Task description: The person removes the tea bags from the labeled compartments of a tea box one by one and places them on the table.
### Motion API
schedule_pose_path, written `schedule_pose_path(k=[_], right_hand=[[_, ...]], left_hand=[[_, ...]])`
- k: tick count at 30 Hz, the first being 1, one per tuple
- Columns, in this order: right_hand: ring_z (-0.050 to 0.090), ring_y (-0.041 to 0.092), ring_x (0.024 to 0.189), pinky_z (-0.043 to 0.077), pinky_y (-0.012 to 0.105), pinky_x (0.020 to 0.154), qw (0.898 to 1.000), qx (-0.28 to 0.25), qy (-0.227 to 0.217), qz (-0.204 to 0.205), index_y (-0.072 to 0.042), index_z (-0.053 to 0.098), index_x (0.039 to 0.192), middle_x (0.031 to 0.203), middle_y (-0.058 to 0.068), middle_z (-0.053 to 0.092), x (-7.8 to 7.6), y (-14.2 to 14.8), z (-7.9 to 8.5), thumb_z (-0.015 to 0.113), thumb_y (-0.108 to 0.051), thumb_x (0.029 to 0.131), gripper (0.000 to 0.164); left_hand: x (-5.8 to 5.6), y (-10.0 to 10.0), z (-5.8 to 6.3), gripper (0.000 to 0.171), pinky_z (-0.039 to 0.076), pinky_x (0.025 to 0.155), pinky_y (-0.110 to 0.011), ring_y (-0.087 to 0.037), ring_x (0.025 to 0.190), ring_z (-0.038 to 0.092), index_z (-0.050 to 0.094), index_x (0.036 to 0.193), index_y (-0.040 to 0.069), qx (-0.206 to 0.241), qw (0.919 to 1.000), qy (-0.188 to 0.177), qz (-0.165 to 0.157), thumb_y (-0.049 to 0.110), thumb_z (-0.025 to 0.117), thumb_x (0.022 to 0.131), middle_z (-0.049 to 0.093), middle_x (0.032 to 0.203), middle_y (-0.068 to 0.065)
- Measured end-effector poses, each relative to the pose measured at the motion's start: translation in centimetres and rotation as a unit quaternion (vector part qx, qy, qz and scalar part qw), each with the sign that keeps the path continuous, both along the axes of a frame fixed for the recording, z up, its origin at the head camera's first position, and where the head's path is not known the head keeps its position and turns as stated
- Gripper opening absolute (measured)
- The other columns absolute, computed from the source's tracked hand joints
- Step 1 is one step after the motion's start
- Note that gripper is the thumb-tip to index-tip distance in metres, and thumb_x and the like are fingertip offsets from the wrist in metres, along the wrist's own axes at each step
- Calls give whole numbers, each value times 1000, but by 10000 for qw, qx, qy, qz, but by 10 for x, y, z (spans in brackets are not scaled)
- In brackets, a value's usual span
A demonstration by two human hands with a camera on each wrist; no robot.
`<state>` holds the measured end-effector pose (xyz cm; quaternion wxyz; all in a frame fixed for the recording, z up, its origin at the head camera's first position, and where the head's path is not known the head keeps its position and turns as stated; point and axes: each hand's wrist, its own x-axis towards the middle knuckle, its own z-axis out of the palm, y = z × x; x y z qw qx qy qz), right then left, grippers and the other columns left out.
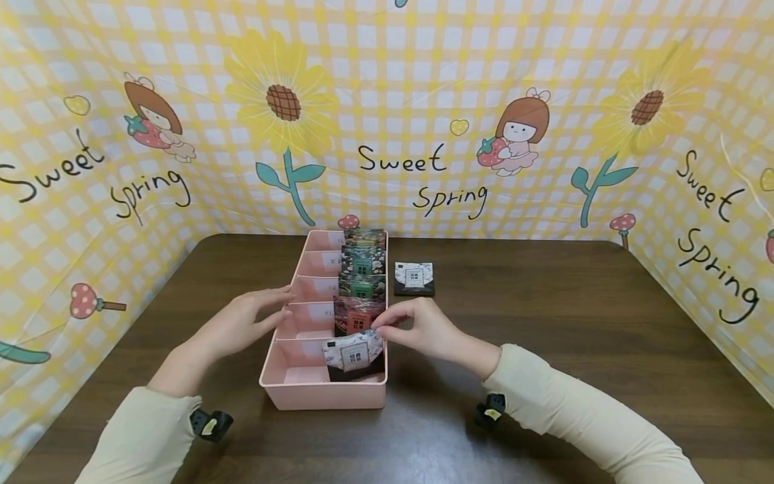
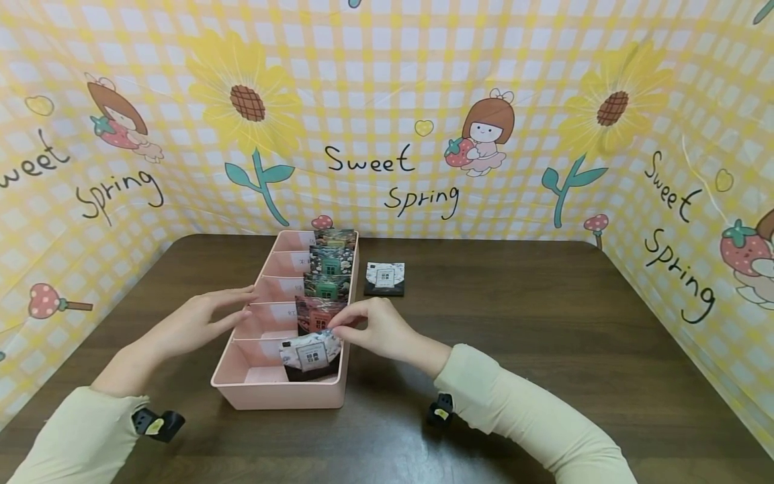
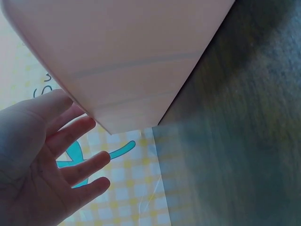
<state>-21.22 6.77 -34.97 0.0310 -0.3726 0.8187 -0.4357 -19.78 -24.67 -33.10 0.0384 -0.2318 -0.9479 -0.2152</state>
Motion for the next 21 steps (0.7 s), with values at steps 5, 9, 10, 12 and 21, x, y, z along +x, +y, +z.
schedule_pose_path(k=[5, 9, 10, 12, 21], right_hand=[[63, 6, 82, 55, 31, 76, 9999, -94, 33, -92, -10, 74, 93, 93, 4, 74, 0, 1, 2, 66, -13, 86, 11], [63, 6, 82, 54, 26, 75, 9997, -172, 29, -147, -10, 74, 94, 92, 4, 74, 1, 2, 6, 67, -13, 86, 11], [63, 6, 82, 54, 25, 75, 9997, -191, 17, -167, -10, 74, 94, 92, 4, 74, 1, 2, 7, 67, -13, 86, 11], [64, 7, 83, 54, 27, 75, 9995, -239, 18, -188, -9, 73, 94, 92, 5, 74, 2, 3, 9, 66, -13, 86, 11], [64, 8, 83, 54, 25, 76, 9986, -402, 90, -334, -10, 73, 94, 91, 4, 74, 5, 5, 22, 66, -13, 86, 11]], left_hand=[[0, 0, 0, 38, 39, 102, -56, -40, 123, 50, 58, 125, 1, 2, 10000, -17, 23, 19, 58, 92, 55, 131, -22], [-1, 0, -2, 38, 38, 102, -56, -41, 124, 49, 57, 125, 0, 15, 10000, -46, 42, 18, 59, 92, 55, 131, -23], [-1, 0, -2, 38, 38, 102, -56, -41, 123, 49, 57, 125, 0, 13, 10000, -33, 28, 17, 59, 92, 55, 131, -23], [-1, -1, -3, 38, 39, 102, -56, -41, 123, 49, 57, 125, 0, 16, 10000, -29, 40, 17, 59, 92, 55, 131, -23], [1, 0, 0, 38, 39, 101, -56, -41, 123, 50, 58, 125, 0, 19, 10000, -22, 37, 17, 60, 91, 56, 130, -23]])
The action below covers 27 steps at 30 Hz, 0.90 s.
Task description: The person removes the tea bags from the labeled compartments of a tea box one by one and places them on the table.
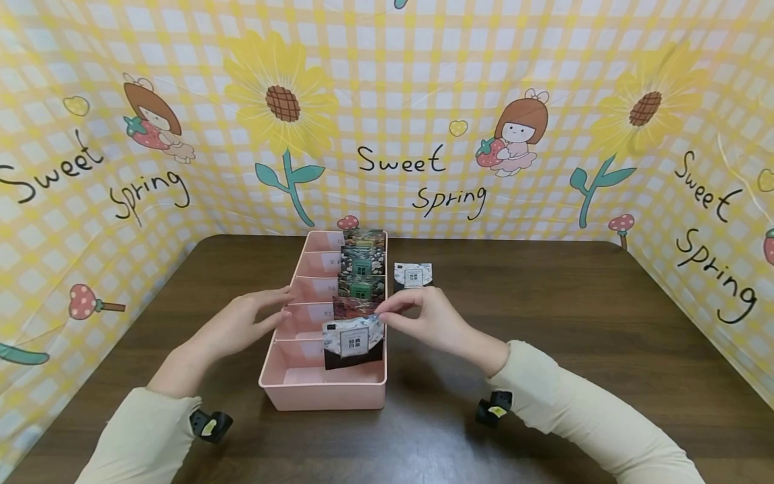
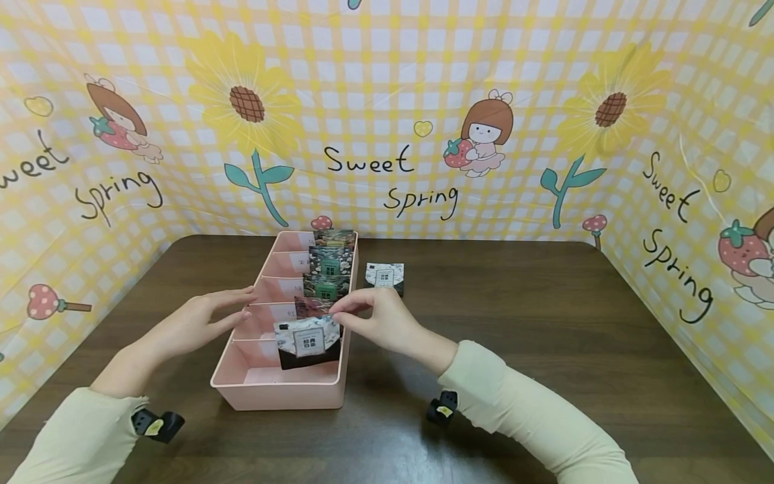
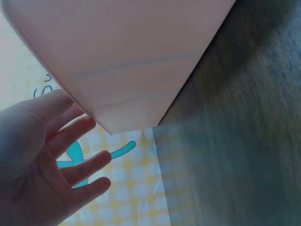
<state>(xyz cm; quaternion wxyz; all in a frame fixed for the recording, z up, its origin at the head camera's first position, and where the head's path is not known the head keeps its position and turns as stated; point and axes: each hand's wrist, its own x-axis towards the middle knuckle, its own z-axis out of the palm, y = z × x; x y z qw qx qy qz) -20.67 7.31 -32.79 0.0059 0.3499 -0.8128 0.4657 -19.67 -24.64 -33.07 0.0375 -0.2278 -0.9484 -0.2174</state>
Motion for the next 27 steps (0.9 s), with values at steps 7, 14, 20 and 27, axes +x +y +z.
schedule_pose_path(k=[7, 14, 20, 27], right_hand=[[64, 7, 83, 53, 22, 75, 9998, -115, -12, -155, -10, 73, 94, 91, 4, 74, 2, 4, 10, 67, -13, 86, 11], [65, 10, 82, 54, 22, 75, 9994, -216, -57, -272, -7, 73, 94, 91, 7, 74, 3, 8, 17, 68, -11, 85, 12], [64, 9, 82, 55, 23, 75, 9988, -359, -79, -335, -6, 73, 95, 93, 8, 73, 2, 11, 20, 67, -9, 85, 12], [64, 10, 82, 55, 25, 73, 9982, -357, -86, -464, -7, 73, 97, 95, 8, 73, 4, 16, 25, 66, -10, 85, 14]], left_hand=[[0, 0, 0, 38, 39, 101, -56, -41, 123, 50, 58, 125, 0, 26, 10000, -9, -9, 19, 60, 91, 56, 130, -22], [-2, 0, -1, 38, 39, 102, -55, -40, 123, 50, 57, 125, 0, 31, 10000, -3, -7, 17, 59, 91, 56, 130, -21], [-3, -1, -2, 38, 40, 102, -55, -39, 123, 50, 57, 126, 0, 19, 10000, 4, -14, 16, 60, 91, 56, 130, -21], [-3, 0, -2, 37, 40, 102, -55, -39, 123, 51, 58, 125, 1, 40, 10000, 18, -9, 16, 60, 91, 57, 130, -21]])
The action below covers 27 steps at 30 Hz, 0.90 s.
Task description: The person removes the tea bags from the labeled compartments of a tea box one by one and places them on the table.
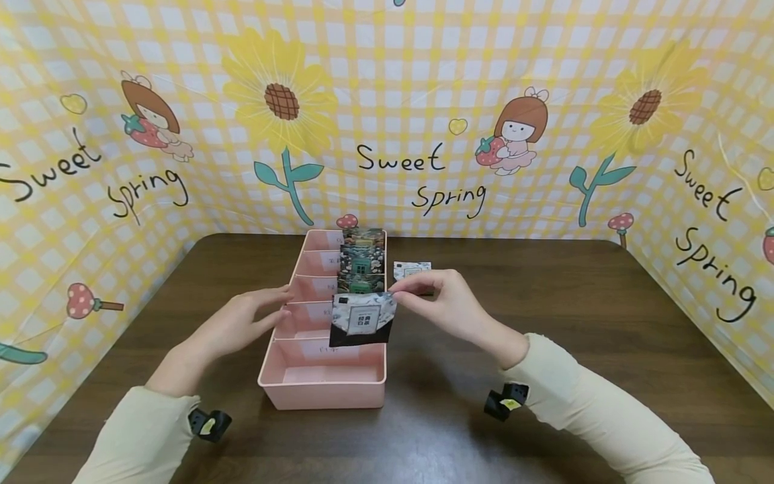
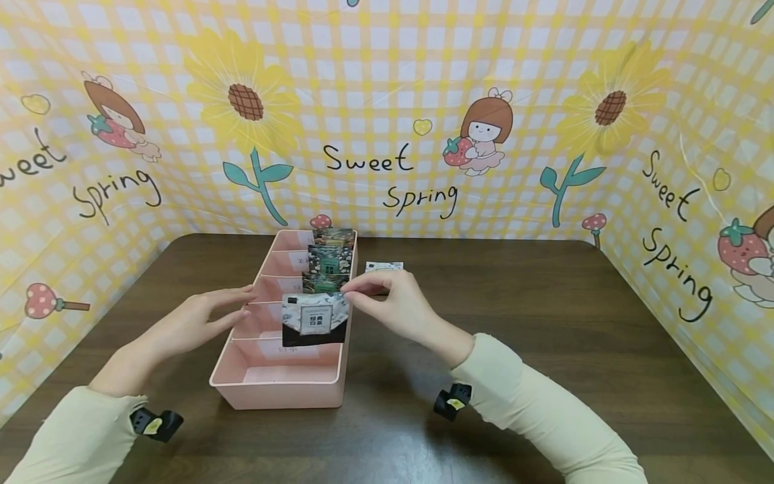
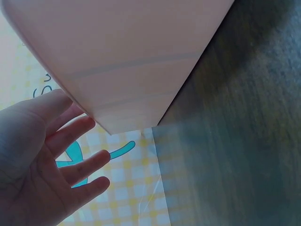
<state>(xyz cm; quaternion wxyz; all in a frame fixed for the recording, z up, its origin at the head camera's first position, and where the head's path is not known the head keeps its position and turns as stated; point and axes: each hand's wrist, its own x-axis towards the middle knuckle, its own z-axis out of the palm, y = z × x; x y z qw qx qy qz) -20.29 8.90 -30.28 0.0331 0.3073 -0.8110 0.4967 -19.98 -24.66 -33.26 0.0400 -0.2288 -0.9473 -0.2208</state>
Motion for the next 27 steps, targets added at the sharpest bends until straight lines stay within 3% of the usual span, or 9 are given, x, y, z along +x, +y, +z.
schedule_pose_path(k=[7, 27], right_hand=[[62, 10, 79, 55, 31, 71, 9999, 47, -37, -107, -8, 73, 96, 93, 7, 73, 0, 4, 1, 66, -11, 86, 13], [61, 7, 75, 52, 22, 68, 9995, -2, 147, -281, -8, 72, 98, 91, 7, 72, -2, 24, 4, 68, -12, 85, 14]], left_hand=[[2, 0, 1, 37, 40, 100, -55, -40, 121, 52, 59, 123, 1, -26, 9999, 109, -33, 20, 60, 91, 58, 128, -21], [2, 0, 2, 37, 40, 100, -55, -40, 121, 52, 60, 123, 1, 11, 9999, 142, -79, 20, 60, 91, 57, 129, -22]])
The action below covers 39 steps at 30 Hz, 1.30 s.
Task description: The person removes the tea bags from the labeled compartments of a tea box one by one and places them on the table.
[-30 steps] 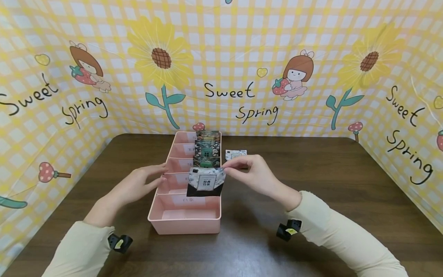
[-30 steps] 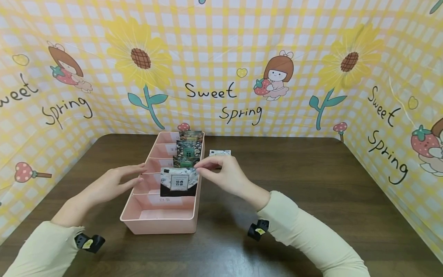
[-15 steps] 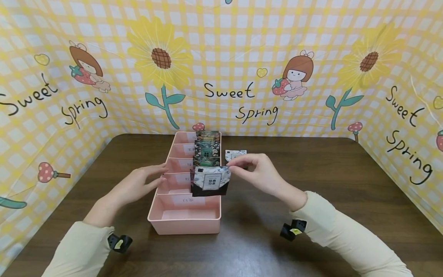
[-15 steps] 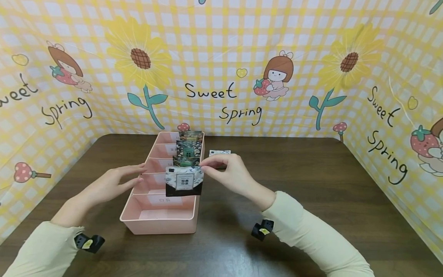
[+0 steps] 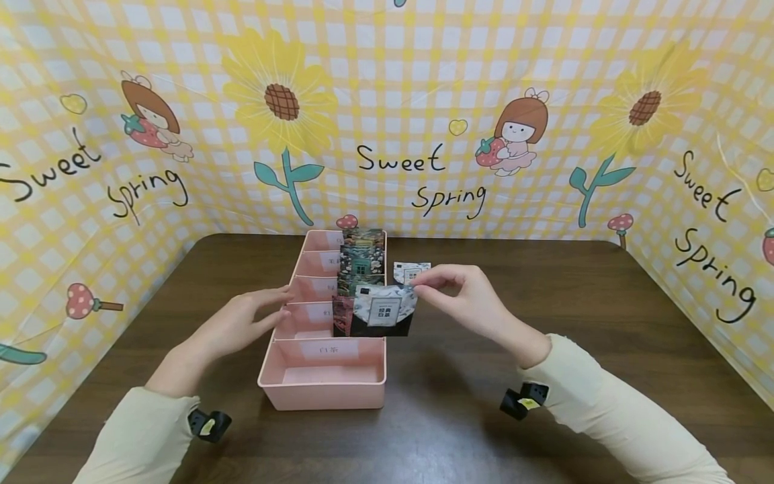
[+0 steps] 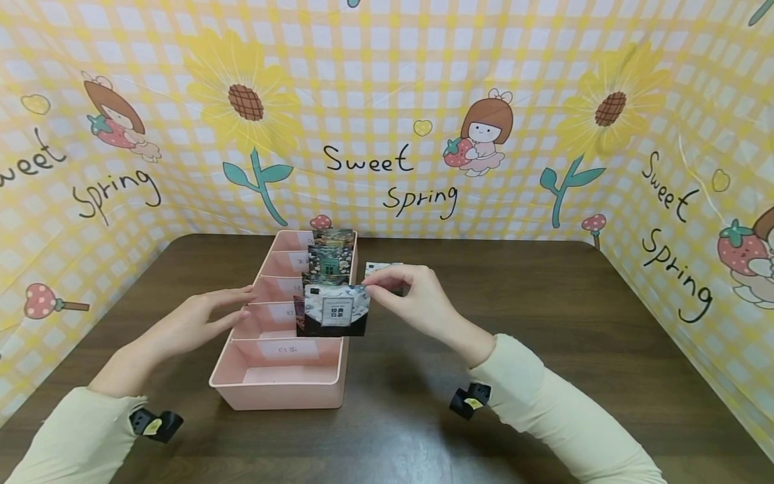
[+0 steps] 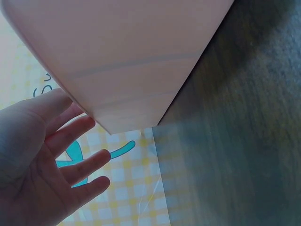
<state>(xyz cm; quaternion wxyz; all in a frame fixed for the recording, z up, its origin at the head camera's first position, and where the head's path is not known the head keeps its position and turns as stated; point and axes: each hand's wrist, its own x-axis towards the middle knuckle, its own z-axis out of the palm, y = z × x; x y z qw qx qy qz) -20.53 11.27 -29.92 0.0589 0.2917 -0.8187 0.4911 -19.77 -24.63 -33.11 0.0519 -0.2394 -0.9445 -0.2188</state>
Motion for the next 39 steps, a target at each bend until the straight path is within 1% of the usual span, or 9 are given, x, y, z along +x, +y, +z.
schedule_pose_path(k=[6, 13, 18, 27, 30, 33, 34, 35, 39], right_hand=[[61, 5, 73, 52, 24, 67, 9998, -68, 132, -94, -6, 72, 96, 90, 9, 72, -2, 6, 0, 68, -10, 84, 13], [60, 3, 72, 51, 20, 64, 9996, -133, 114, -234, -6, 72, 97, 93, 10, 72, -4, 14, -1, 68, -11, 84, 14], [60, 1, 73, 50, 21, 63, 9991, -106, 201, -367, -7, 72, 94, 91, 9, 72, -6, 21, -4, 68, -11, 85, 11], [58, 1, 68, 48, 20, 60, 9980, -257, 215, -542, -4, 71, 93, 90, 13, 71, -13, 33, -7, 68, -8, 84, 11], [58, 1, 67, 48, 20, 59, 9975, -279, 224, -617, -5, 71, 93, 88, 10, 71, -15, 37, -9, 68, -9, 84, 10], [57, 2, 66, 47, 21, 58, 9972, -288, 239, -652, -5, 71, 92, 85, 4, 71, -17, 42, -9, 68, -10, 84, 10], [57, 3, 66, 47, 20, 57, 9971, -287, 244, -662, -5, 71, 92, 85, 2, 70, -18, 43, -9, 68, -10, 84, 10], [57, 3, 66, 47, 20, 58, 9971, -301, 237, -662, -5, 71, 93, 85, 0, 70, -18, 44, -10, 68, -10, 84, 10], [58, 4, 67, 48, 19, 59, 9971, -319, 217, -651, -4, 71, 93, 86, 0, 70, -21, 48, -10, 68, -10, 85, 11]], left_hand=[[0, 0, 0, 36, 40, 100, -55, -41, 121, 51, 60, 123, 0, -6, 10000, 30, -7, 18, 60, 91, 56, 130, -23], [0, 0, 0, 37, 40, 100, -55, -41, 121, 51, 59, 123, 1, 0, 10000, 4, -5, 19, 59, 92, 56, 129, -22], [0, 0, 0, 37, 40, 100, -55, -40, 122, 51, 59, 124, 1, 12, 10000, -48, 12, 20, 59, 92, 57, 129, -22], [0, -1, 0, 37, 40, 101, -55, -40, 123, 50, 58, 125, 0, -3, 10000, -75, 63, 17, 58, 92, 56, 130, -22], [-1, -1, -2, 37, 39, 102, -55, -40, 123, 50, 58, 125, 0, 1, 9999, -78, 72, 17, 58, 92, 56, 130, -22], [0, 0, -2, 37, 40, 100, -55, -40, 122, 51, 58, 124, 0, 62, 10000, 21, 34, 17, 59, 91, 57, 129, -22], [0, 0, -3, 36, 43, 100, -52, -39, 120, 53, 60, 123, 1, 41, 9999, 127, 62, 18, 60, 91, 59, 127, -21], [1, 0, -3, 36, 43, 99, -52, -40, 119, 53, 60, 122, 1, 63, 9998, 166, 45, 18, 61, 90, 59, 126, -22], [2, 0, -2, 36, 43, 99, -52, -39, 119, 53, 61, 122, 2, 75, 9998, 150, 59, 20, 61, 90, 59, 126, -21]])
